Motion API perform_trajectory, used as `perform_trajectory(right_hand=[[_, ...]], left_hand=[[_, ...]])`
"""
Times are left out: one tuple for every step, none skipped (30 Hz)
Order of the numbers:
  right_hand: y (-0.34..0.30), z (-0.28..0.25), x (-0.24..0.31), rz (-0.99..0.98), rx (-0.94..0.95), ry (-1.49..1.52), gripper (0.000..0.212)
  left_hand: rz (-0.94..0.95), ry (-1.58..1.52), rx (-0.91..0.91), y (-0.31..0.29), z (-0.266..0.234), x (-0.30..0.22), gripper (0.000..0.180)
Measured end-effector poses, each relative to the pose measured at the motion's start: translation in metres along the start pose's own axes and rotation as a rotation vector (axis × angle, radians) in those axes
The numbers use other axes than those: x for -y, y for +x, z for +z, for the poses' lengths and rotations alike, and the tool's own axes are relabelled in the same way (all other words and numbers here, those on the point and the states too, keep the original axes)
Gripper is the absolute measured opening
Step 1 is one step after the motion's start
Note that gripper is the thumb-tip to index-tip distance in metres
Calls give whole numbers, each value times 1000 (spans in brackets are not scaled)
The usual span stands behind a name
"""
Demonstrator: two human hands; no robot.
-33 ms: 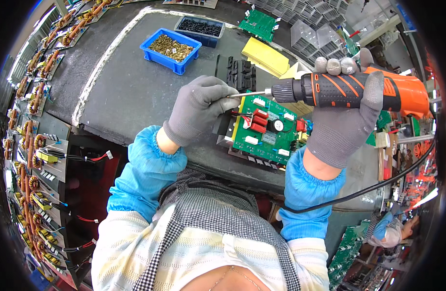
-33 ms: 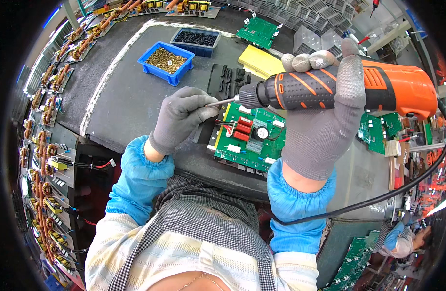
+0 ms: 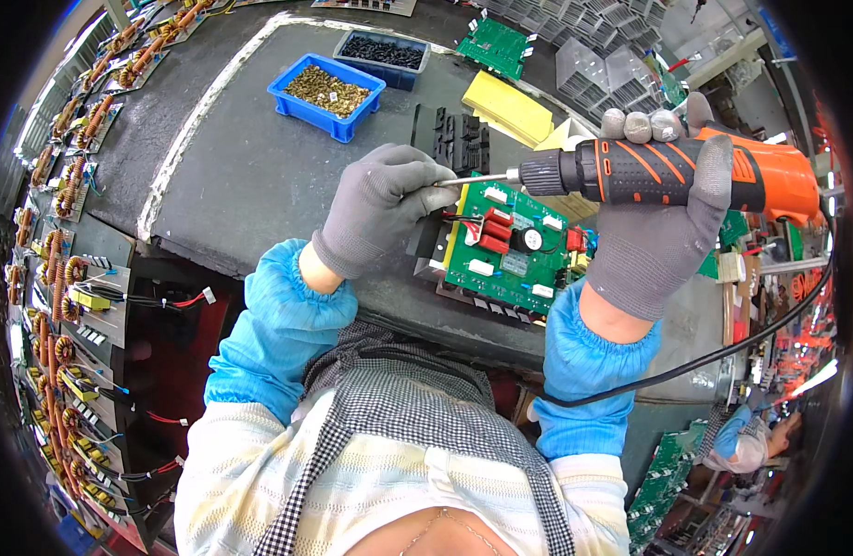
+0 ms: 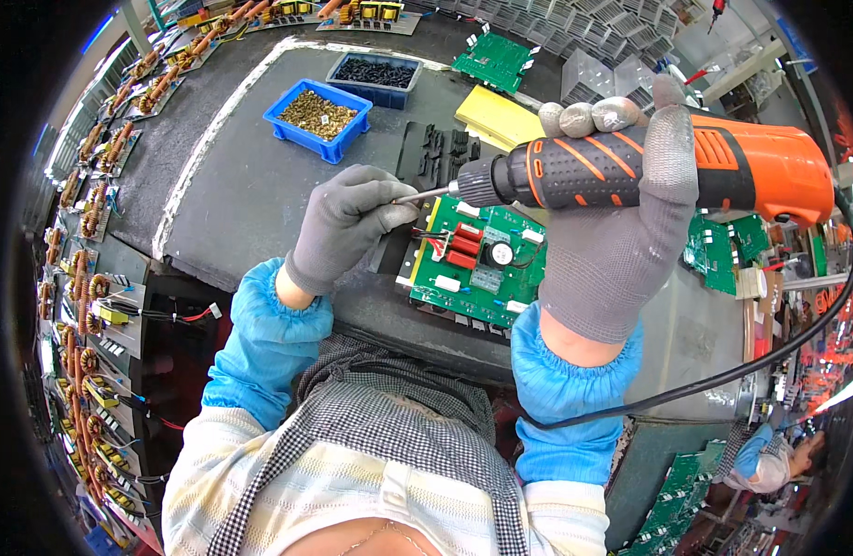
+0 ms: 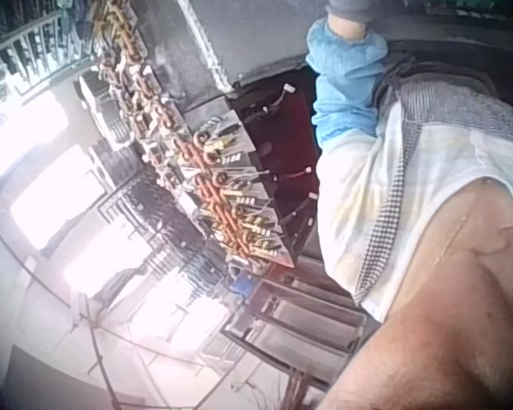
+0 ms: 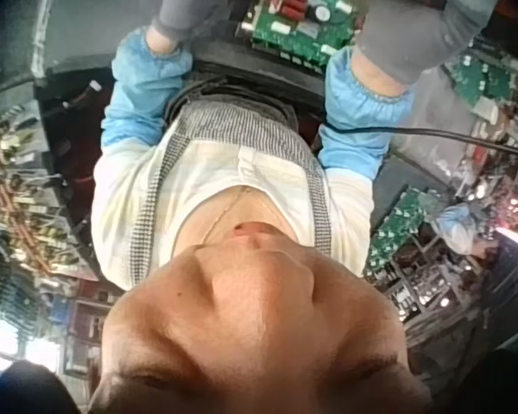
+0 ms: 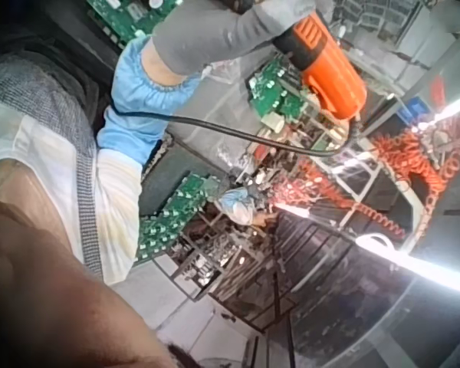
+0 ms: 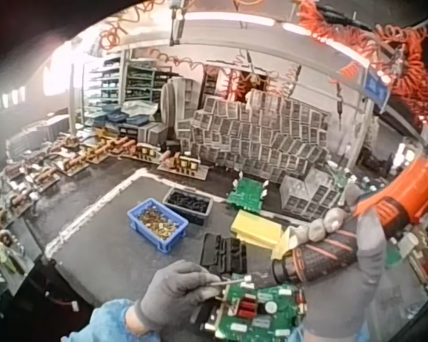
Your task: The person assembles circuit board components into housings, securing them with screws using an electric screwdriver.
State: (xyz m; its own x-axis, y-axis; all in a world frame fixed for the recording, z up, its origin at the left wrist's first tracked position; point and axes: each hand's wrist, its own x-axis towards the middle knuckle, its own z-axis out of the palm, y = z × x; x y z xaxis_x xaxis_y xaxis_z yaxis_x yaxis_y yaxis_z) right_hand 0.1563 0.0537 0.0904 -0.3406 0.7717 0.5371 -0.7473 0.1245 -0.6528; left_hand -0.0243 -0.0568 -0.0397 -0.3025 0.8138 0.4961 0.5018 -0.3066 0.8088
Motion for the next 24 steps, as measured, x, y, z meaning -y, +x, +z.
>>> perform_trajectory(right_hand=[[0,0,0,2,-46,-11,45],[0,-1,0,2,-46,-12,45],[0,-2,1,-7,-51,-3,44],[0,-3,1,-15,-57,6,44],[1,-5,4,-16,-59,3,44],[1,-5,8,-19,-57,4,44],[1,-5,11,-22,-56,6,44],[0,-3,14,-18,-61,4,44],[-3,0,17,3,1,-42,44],[-7,2,20,25,63,-89,45],[-11,4,20,87,71,-113,41],[-16,8,18,91,71,-112,41],[-20,12,15,88,74,-115,37],[-24,14,14,83,75,-121,34],[-27,10,15,146,107,-246,74],[-28,9,14,148,105,-247,74],[-29,9,13,139,118,-242,74],[-30,8,12,131,131,-238,75],[-30,7,11,133,130,-238,75],[-31,5,10,117,150,-247,75],[-31,5,9,101,170,-256,75],[-32,6,9,102,171,-254,75],[-33,7,9,110,161,-256,75],[-34,7,9,117,151,-258,75]], left_hand=[[-2,0,0,0,-1,0,19],[24,63,10,0,-2,0,38],[49,125,20,0,-4,1,58],[49,124,22,0,-7,4,58],[111,29,39,-1,-11,7,89],[171,-64,57,-2,-19,12,120],[132,4,278,-4,-32,24,155],[127,2,281,-3,-31,25,155],[162,30,370,-3,-29,26,159],[198,58,459,-3,-28,26,162],[193,57,459,-3,-24,25,162],[177,18,458,-1,-17,24,160],[160,-20,456,0,-11,23,158],[146,-61,458,1,-6,23,156],[181,-59,448,0,-3,29,153],[179,-61,450,0,-4,31,153],[204,-37,455,1,-4,29,152],[228,-12,461,1,-5,28,150],[226,-13,461,2,-5,29,150],[277,12,456,3,-6,29,148],[328,38,451,4,-6,29,147],[326,39,450,3,-6,28,147],[336,21,441,3,-5,29,145],[345,3,433,2,-5,29,144]])
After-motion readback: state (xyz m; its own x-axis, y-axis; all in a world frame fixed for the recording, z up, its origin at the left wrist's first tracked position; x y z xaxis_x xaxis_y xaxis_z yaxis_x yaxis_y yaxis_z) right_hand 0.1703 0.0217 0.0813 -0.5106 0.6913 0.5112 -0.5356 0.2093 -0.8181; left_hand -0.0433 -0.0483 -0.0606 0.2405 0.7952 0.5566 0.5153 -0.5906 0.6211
